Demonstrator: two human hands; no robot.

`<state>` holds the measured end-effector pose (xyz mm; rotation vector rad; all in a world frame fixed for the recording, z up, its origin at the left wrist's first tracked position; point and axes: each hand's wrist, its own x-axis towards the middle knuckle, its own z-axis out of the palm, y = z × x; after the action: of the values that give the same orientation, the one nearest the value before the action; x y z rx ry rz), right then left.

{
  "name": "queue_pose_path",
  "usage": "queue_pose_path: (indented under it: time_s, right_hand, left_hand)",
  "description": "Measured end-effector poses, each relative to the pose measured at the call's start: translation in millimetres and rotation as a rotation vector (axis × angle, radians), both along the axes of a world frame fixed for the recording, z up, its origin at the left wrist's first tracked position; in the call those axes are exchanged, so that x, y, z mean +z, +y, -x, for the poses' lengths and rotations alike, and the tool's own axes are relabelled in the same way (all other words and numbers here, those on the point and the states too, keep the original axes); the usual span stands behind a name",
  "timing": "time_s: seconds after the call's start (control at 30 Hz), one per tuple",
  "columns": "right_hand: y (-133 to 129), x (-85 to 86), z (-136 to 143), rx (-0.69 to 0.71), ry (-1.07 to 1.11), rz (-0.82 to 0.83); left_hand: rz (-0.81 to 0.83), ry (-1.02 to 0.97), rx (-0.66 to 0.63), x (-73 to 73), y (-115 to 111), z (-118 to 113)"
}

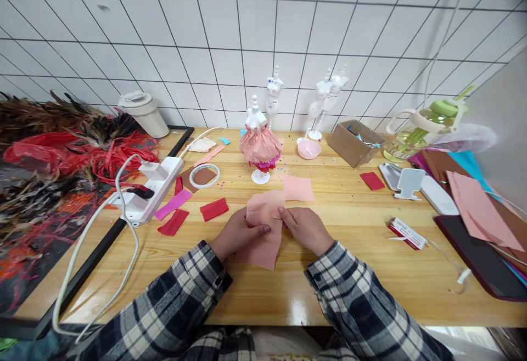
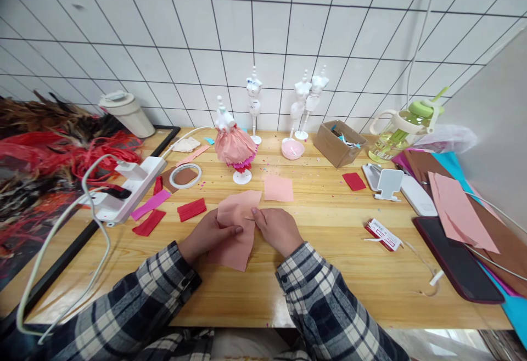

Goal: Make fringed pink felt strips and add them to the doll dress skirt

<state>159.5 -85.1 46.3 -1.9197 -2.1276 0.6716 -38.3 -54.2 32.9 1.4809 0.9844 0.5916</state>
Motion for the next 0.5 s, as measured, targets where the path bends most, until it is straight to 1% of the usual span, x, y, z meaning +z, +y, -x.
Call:
queue_pose_path:
  time_s: [0.2, 0.5]
  right_hand:
    - [1.4, 2.5, -1.8, -0.025, -0.049, 0.018]
    - [2.6, -4.1, -4.7, -0.028, 0.057, 0.046]
  left_hand:
    - [-0.022, 0.027, -0.011, -1.1, 0.8, 1.4]
    - [-0.033, 0.029, 0.03, -2.6, 2.7, 1.8]
